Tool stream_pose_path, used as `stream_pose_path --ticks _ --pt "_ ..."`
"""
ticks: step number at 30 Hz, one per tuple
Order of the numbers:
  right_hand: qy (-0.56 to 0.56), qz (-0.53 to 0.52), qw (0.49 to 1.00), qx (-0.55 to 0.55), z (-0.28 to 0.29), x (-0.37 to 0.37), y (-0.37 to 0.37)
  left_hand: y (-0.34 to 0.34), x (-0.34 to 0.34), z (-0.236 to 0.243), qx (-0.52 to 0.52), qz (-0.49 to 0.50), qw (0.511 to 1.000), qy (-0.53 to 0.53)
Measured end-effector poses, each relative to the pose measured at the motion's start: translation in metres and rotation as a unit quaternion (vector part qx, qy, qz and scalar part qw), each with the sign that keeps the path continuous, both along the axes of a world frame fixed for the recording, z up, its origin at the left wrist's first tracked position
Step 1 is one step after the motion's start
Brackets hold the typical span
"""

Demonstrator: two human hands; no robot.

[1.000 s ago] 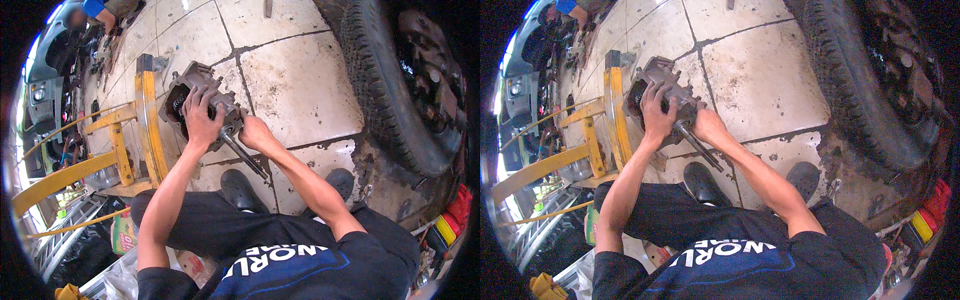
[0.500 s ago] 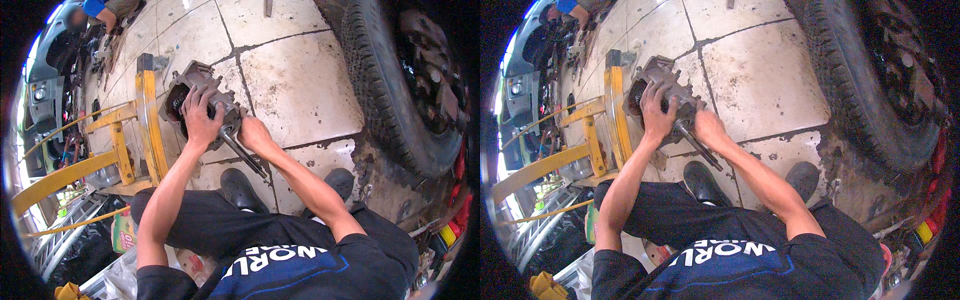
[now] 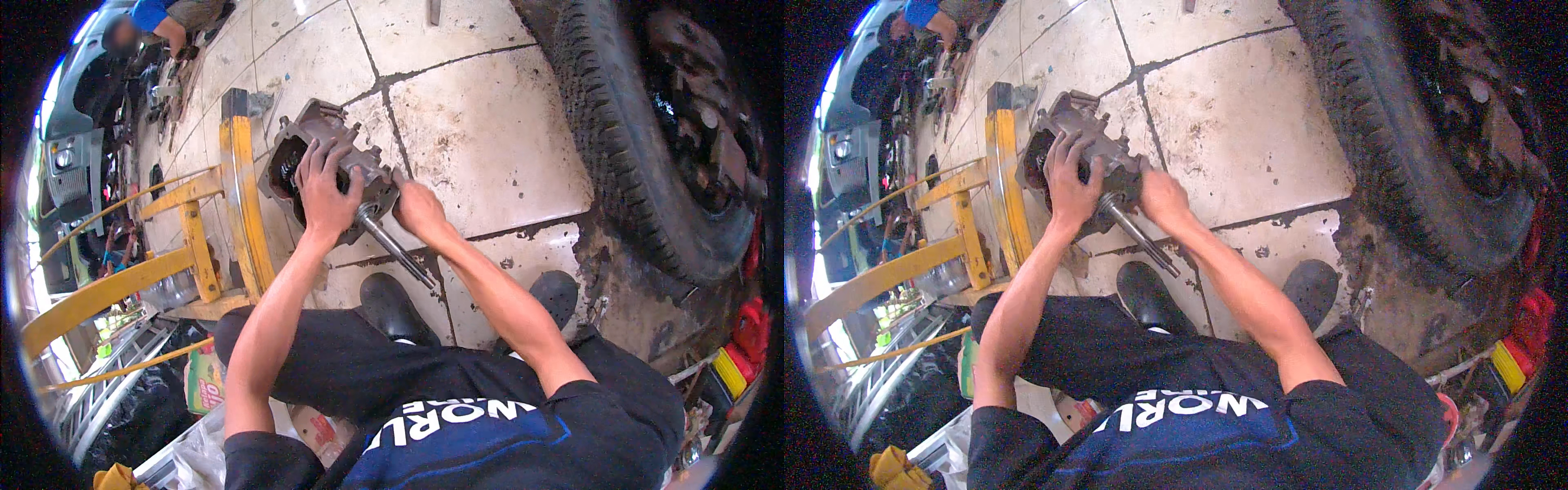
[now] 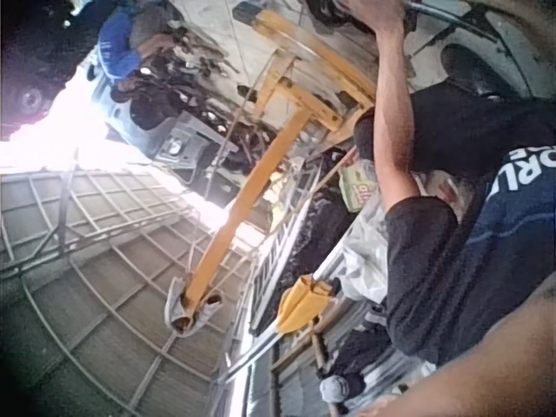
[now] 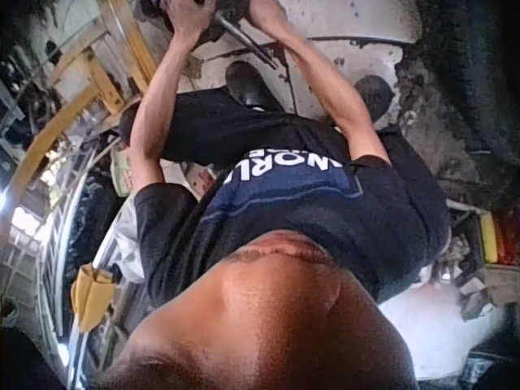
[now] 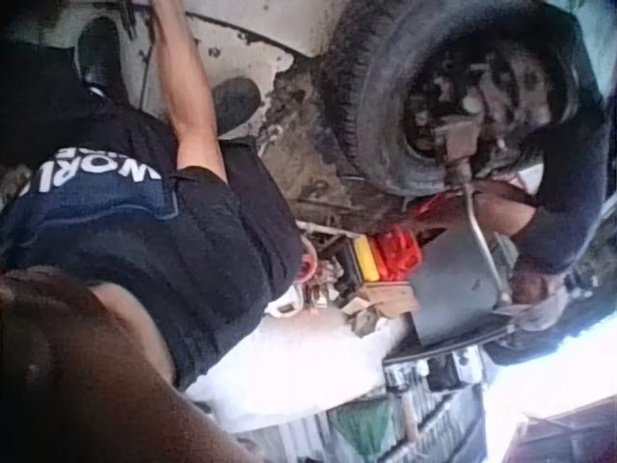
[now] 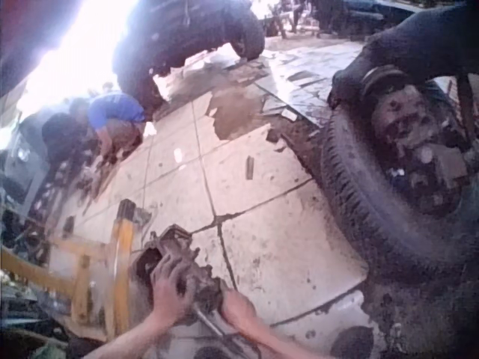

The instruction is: The person sits on the floor and uses a small metal tool to scrape and clean the exterior surface of a mechanical housing. They rotate the part to access different sides and continue scraping away debris.

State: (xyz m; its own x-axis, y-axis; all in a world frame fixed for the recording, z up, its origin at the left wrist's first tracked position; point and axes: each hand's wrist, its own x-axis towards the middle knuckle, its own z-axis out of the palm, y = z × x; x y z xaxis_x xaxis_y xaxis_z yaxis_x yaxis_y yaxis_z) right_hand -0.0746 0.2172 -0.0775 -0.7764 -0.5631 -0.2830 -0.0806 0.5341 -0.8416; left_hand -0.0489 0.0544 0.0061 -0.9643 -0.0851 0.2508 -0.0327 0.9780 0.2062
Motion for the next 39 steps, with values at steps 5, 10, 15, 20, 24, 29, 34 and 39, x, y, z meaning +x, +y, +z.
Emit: stream_pose_path --ticks 5,10,15,20,24,29,34,39 --pt "-0.047 0.008 0.999 -0.004 0.018 0.011 -0.007 -0.006 0.004 0.001 -0.014 0.012 1.000 -0.010" --pt "-0.038 -0.010 0.999 0.010 -0.007 -0.005 -0.006 0.000 -0.001 -0.001 -0.008 0.009 1.000 -0.004" --pt "0.015 -0.013 0.999 -0.039 -0.019 0.000 0.000 0.002 -0.003 -0.001 0.000 0.001 1.000 -0.003" --pt "-0.004 -0.018 0.999 -0.027 -0.010 0.006 -0.006 -0.003 -0.002 0.002 -0.003 0.001 1.000 -0.003" --pt "-0.012 0.000 1.000 0.006 -0.002 0.003 -0.005 -0.001 -0.002 0.000 0.002 0.012 1.000 -0.010" --pt "0.012 0.012 1.000 0.003 -0.015 -0.012 0.008 0.004 -0.004 -0.002 0.001 0.001 1.000 -0.003" --pt "-0.027 0.002 0.997 0.076 0.014 0.017 -0.010 -0.001 0.001 -0.001 -0.002 -0.002 1.000 -0.002" --pt "-0.031 0.045 0.997 0.048 0.005 -0.008 0.004 -0.003 0.002 0.002 -0.011 0.005 1.000 -0.008"
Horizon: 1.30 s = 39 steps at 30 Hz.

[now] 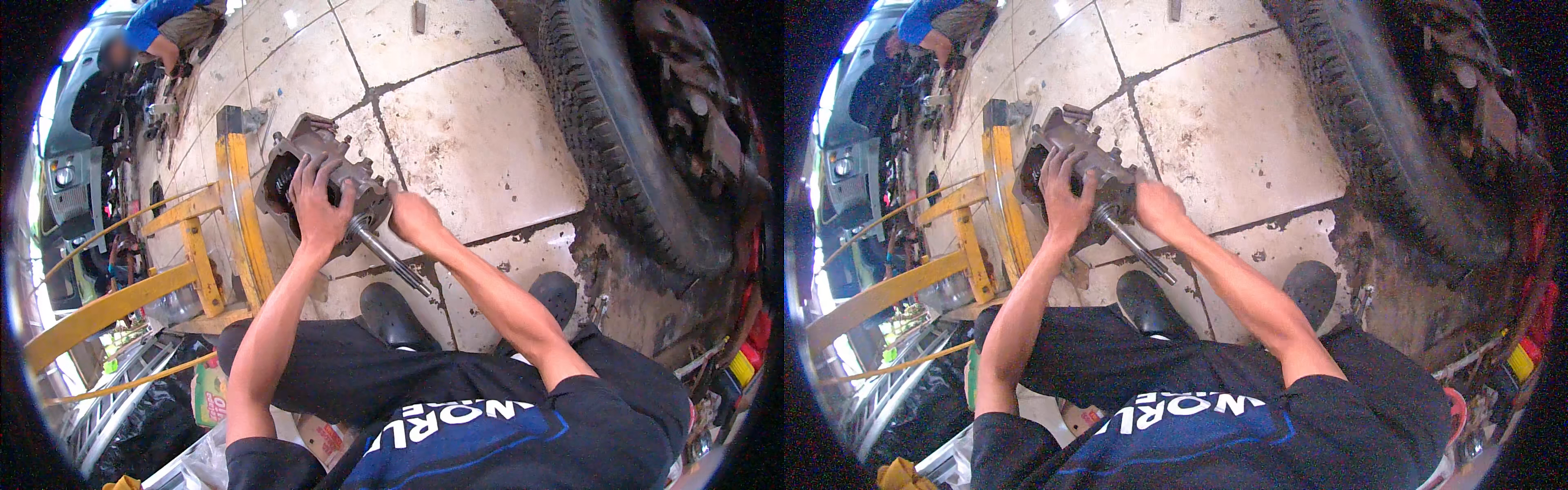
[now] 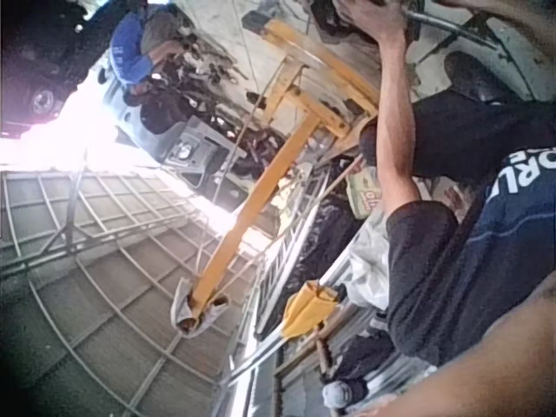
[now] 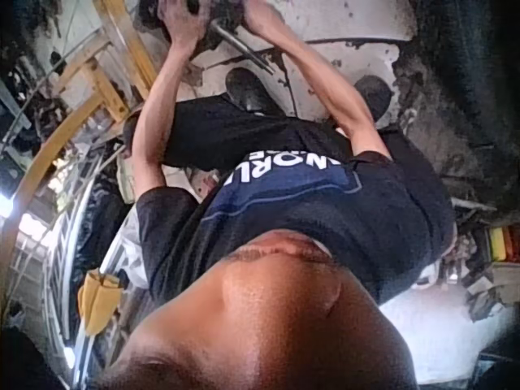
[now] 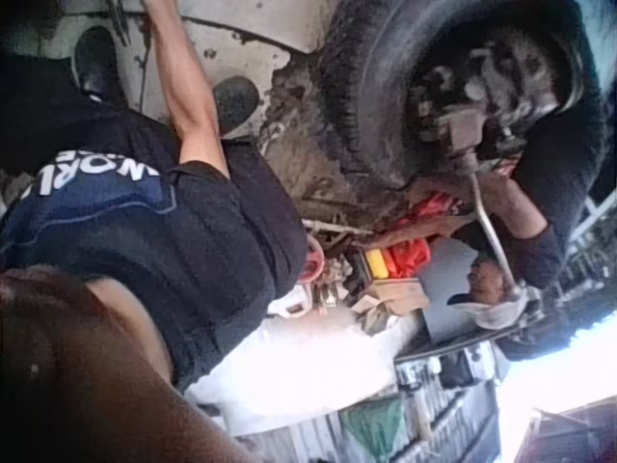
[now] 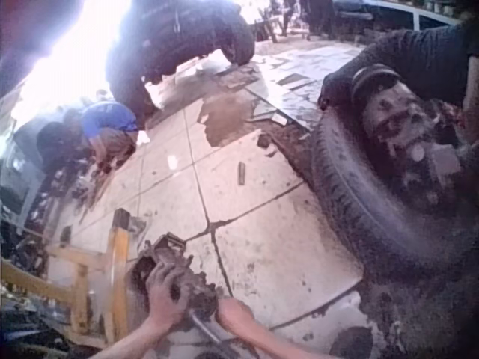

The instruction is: The person sits on the floor and uses a small metal tool to scrape and clean the exterior surface of a mechanical housing. They rotate the part to access different sides and continue scraping away debris.

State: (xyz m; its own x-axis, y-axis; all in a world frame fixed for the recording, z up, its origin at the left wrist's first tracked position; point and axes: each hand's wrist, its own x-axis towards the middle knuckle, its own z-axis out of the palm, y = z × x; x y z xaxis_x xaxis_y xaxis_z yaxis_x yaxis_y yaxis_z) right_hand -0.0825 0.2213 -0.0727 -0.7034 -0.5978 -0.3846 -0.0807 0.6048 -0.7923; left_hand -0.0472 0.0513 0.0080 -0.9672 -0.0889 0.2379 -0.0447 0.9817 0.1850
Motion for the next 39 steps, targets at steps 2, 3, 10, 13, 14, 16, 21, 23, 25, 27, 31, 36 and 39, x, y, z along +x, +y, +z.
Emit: stream_pose_path --ticks 2,3,10,13,14,16,21,23,25,27,31,36,39 --pt "0.012 0.009 1.000 0.005 0.014 0.010 -0.008 -0.003 -0.001 0.001 -0.009 -0.001 1.000 0.006" --pt "0.021 -0.028 0.999 -0.019 -0.007 0.002 -0.006 0.005 -0.004 -0.001 -0.005 -0.009 1.000 0.007" --pt "-0.001 -0.005 1.000 0.007 -0.001 0.006 -0.004 0.003 -0.001 -0.001 0.008 -0.001 1.000 0.004" --pt "0.016 0.001 0.999 0.033 -0.009 -0.008 -0.004 0.002 -0.005 -0.002 -0.003 -0.004 1.000 0.008" --pt "0.036 0.013 0.999 0.031 -0.007 0.007 -0.006 0.001 -0.005 -0.002 0.001 -0.006 1.000 0.008" --pt "0.049 -0.004 0.998 0.047 0.008 0.012 -0.004 0.005 -0.002 -0.002 0.011 -0.005 1.000 0.006" --pt "0.041 0.010 0.999 0.031 0.005 0.003 -0.005 0.002 -0.001 -0.001 0.012 -0.001 1.000 0.003" --pt "0.001 0.012 0.999 0.044 0.007 0.001 -0.008 -0.003 -0.001 0.000 0.011 0.001 1.000 0.002" --pt "0.003 0.044 0.994 0.095 -0.033 -0.014 0.008 0.002 -0.005 -0.002 0.016 -0.008 1.000 0.004" --pt "-0.005 0.038 0.990 0.136 -0.057 -0.029 0.023 0.004 -0.008 -0.003 0.019 -0.005 1.000 0.004" --pt "-0.066 -0.079 0.994 0.047 -0.066 -0.035 0.046 0.000 -0.005 -0.003 0.020 -0.005 1.000 0.006" --pt "-0.031 -0.117 0.985 -0.123 -0.023 -0.013 0.026 0.000 -0.002 -0.001 0.009 -0.006 1.000 -0.002" --pt "0.073 -0.015 0.994 -0.074 -0.016 0.018 0.018 0.002 -0.006 -0.004 0.014 -0.012 1.000 -0.002"
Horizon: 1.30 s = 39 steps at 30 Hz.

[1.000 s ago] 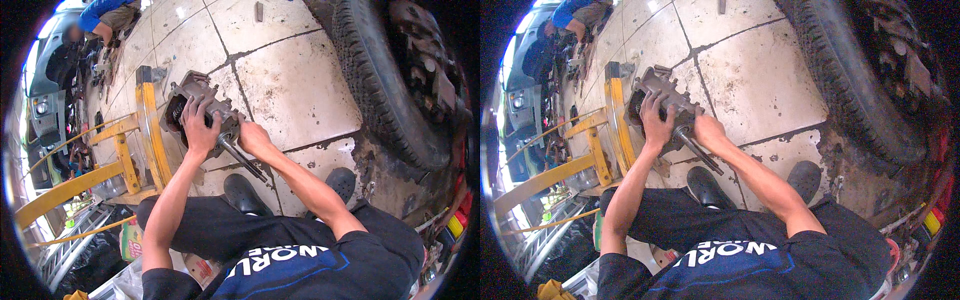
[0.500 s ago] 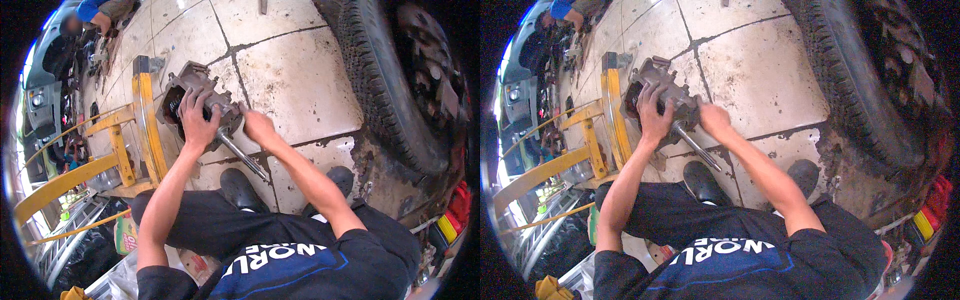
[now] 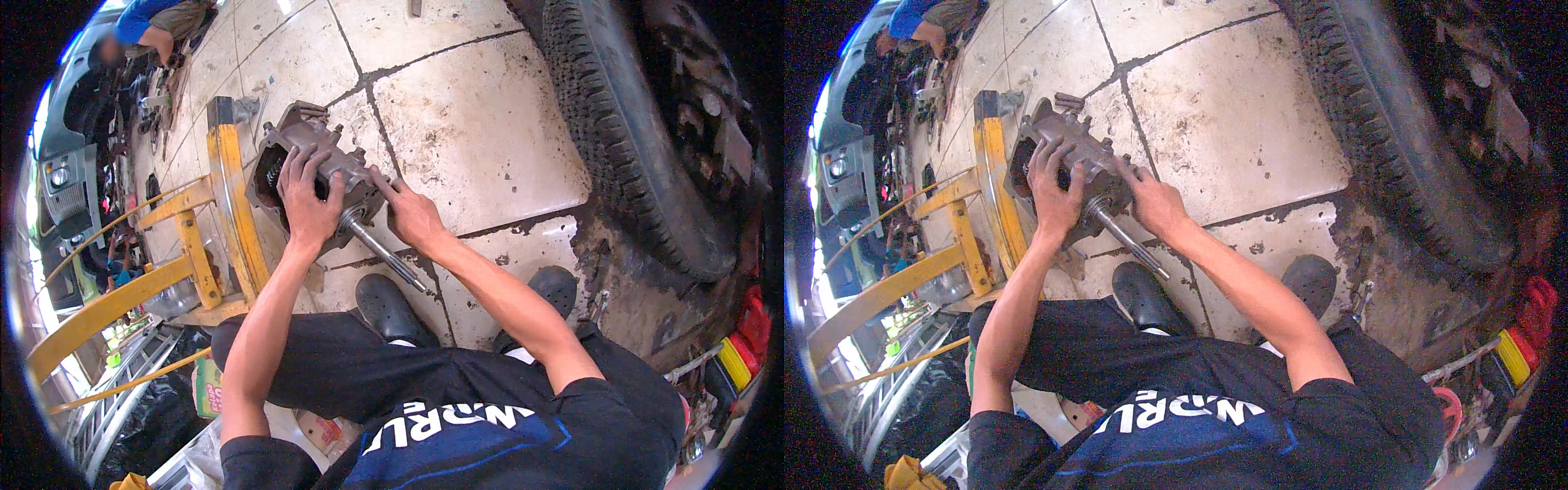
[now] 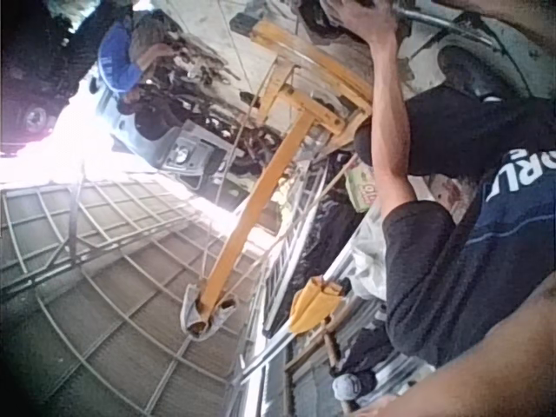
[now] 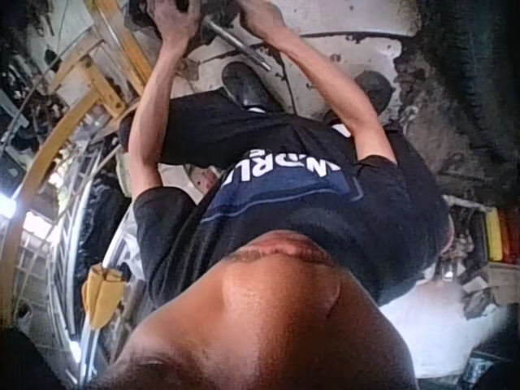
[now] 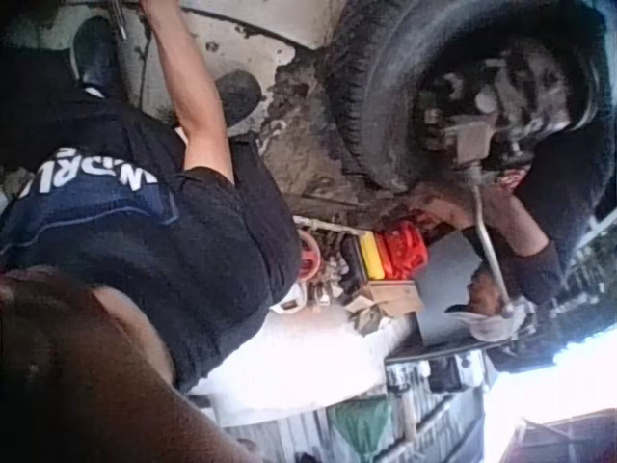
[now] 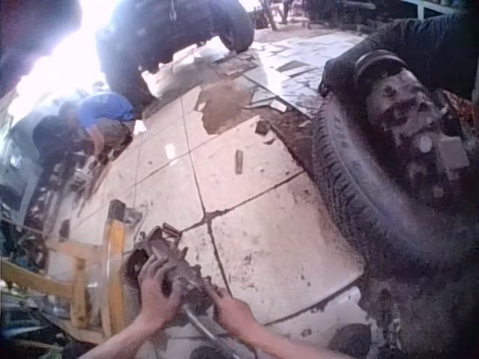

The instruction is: The person sits on the floor and uses a small metal tool to scrape and clean the exterior surface of a mechanical housing. They rotate the part to access different sides and continue scraping away debris.

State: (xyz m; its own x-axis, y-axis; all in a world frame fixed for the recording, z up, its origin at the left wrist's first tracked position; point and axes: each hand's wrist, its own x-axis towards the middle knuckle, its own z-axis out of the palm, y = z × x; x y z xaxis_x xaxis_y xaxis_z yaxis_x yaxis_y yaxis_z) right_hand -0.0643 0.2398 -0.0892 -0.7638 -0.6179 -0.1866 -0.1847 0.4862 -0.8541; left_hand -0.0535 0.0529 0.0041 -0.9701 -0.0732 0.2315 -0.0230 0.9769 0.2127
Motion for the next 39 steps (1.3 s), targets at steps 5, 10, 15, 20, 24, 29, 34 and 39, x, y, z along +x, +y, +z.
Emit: stream_pose_path --ticks 5,10,15,20,24,29,34,39 --pt "-0.067 -0.074 0.993 0.059 -0.017 -0.006 0.002 -0.004 0.003 0.004 -0.006 0.002 1.000 0.001" --pt "-0.027 -0.068 0.997 0.023 -0.011 -0.003 -0.002 -0.002 0.002 0.002 -0.006 -0.005 1.000 0.004" --pt "-0.027 -0.177 0.975 -0.133 -0.050 -0.015 0.011 0.000 0.003 0.002 -0.007 0.002 1.000 -0.003" --pt "-0.069 -0.218 0.934 -0.273 -0.036 0.011 -0.004 -0.001 0.003 0.003 0.003 0.006 1.000 -0.003" --pt "-0.072 -0.183 0.926 -0.323 -0.005 0.009 -0.025 -0.005 0.002 0.003 0.004 -0.001 1.000 0.006" --pt "-0.004 -0.187 0.930 -0.316 -0.001 0.016 -0.031 -0.003 0.002 0.001 0.005 0.003 1.000 0.005" --pt "-0.005 -0.170 0.931 -0.322 -0.002 0.006 -0.038 -0.002 0.001 0.004 0.012 0.004 1.000 0.011" --pt "0.017 -0.159 0.929 -0.334 -0.006 0.015 -0.025 0.002 0.000 0.006 0.007 0.005 1.000 -0.008"
